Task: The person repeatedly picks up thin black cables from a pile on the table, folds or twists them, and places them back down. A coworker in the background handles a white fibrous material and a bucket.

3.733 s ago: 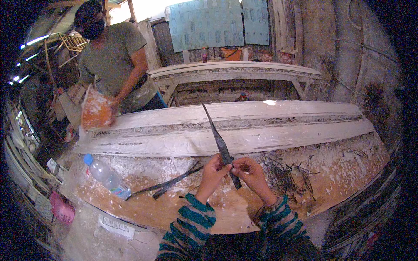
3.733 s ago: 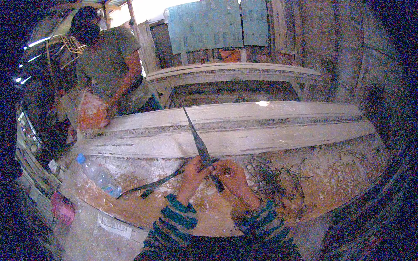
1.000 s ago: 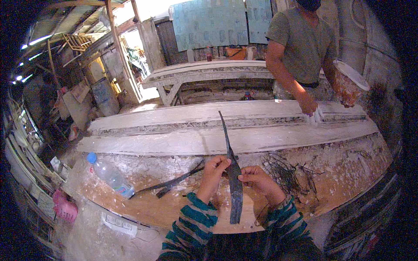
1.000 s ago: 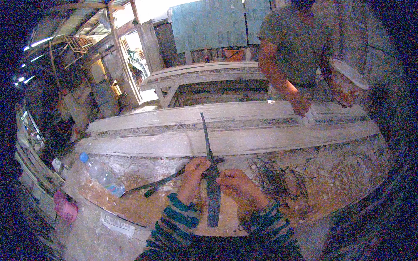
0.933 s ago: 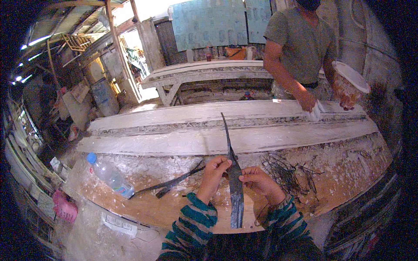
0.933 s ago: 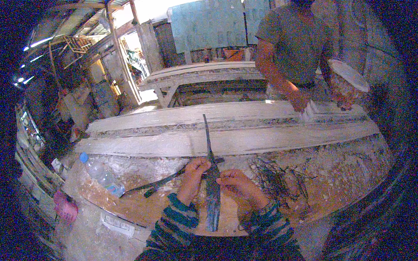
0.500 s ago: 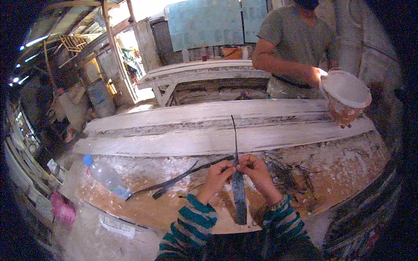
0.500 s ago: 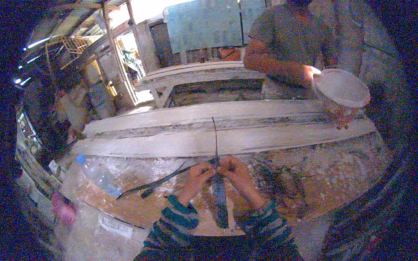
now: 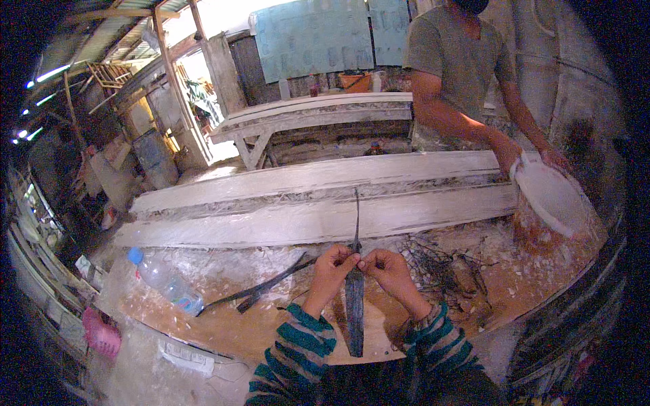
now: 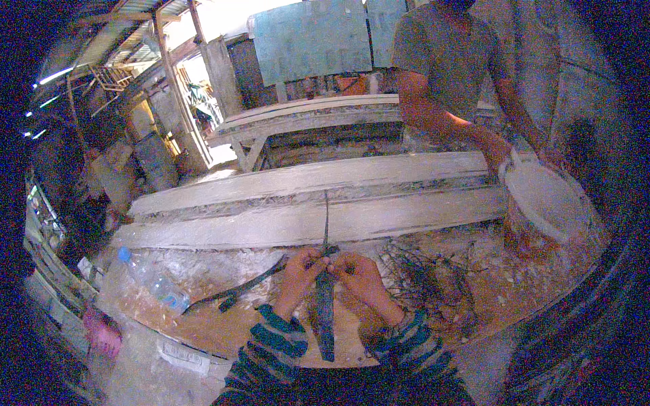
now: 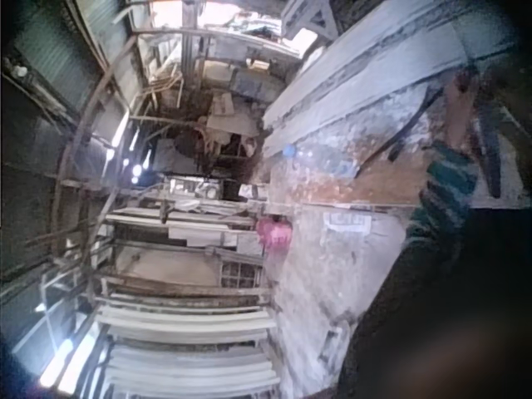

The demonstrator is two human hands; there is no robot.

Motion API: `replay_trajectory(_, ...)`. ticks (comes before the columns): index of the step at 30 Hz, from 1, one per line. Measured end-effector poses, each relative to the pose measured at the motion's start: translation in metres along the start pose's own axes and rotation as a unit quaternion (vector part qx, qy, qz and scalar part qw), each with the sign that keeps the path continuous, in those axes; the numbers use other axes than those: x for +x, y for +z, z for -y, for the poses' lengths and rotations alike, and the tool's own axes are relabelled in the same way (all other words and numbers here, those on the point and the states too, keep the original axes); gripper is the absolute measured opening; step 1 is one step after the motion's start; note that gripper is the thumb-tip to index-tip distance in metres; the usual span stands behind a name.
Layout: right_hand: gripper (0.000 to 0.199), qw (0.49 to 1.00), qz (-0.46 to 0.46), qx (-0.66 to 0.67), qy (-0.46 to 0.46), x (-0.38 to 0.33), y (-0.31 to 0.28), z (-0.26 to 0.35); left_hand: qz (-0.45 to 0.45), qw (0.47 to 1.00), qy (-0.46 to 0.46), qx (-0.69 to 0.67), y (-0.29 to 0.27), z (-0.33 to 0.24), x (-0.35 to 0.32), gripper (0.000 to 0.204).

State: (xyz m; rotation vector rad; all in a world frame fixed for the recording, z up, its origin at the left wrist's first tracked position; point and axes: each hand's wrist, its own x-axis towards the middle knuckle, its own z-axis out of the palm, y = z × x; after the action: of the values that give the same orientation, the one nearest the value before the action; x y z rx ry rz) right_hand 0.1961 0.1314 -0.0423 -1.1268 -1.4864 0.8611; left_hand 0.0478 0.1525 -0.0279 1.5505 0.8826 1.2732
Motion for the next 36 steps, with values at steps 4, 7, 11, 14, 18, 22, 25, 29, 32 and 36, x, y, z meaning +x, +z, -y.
replay_trajectory(4, 0.012, 0.999, -0.008, -0.026, -0.017, -0.002, 0.000, 0.002, 0.032, 0.999, -0.037, 0.015, -0.008, 0.002, 0.003, 0.014)
replay_trajectory(7, 0.012, 0.996, 0.000, 0.087, 0.015, -0.001, -0.003, 0.003, 0.033, 0.999, -0.036, -0.023, -0.007, 0.001, 0.002, 0.015)
replay_trajectory(11, 0.007, 0.986, 0.004, 0.151, 0.066, 0.000, -0.006, 0.004, 0.040, 0.992, -0.077, -0.089, -0.004, -0.002, 0.000, 0.020)
replay_trajectory(14, 0.003, 0.999, -0.048, 0.021, 0.014, -0.002, 0.000, 0.010, 0.084, 0.987, -0.105, -0.088, -0.007, -0.002, 0.001, 0.022)
replay_trajectory(18, 0.003, 0.995, -0.091, 0.042, -0.013, -0.002, 0.006, 0.022, 0.122, 0.989, -0.073, -0.037, -0.010, 0.002, 0.002, 0.022)
replay_trajectory(22, 0.003, 0.986, -0.071, 0.148, 0.003, -0.003, 0.004, 0.024, 0.122, 0.990, -0.073, -0.020, -0.007, 0.005, 0.000, 0.021)
replay_trajectory(25, 0.005, 0.994, -0.060, 0.090, -0.021, -0.001, 0.000, 0.018, 0.127, 0.990, -0.060, -0.013, -0.006, 0.006, -0.002, 0.019)
replay_trajectory(29, 0.008, 0.996, -0.070, 0.035, -0.033, 0.000, -0.005, 0.009, 0.110, 0.992, -0.052, -0.026, -0.007, 0.009, 0.001, 0.017)
replay_trajectory(32, 0.009, 0.981, -0.036, 0.187, 0.044, 0.001, -0.008, 0.005, 0.115, 0.992, -0.031, -0.029, -0.008, 0.009, 0.003, 0.016)
replay_trajectory(36, 0.009, 0.987, -0.026, 0.157, 0.032, 0.002, -0.006, 0.005, 0.080, 0.988, -0.079, -0.105, -0.005, 0.001, 0.000, 0.017)
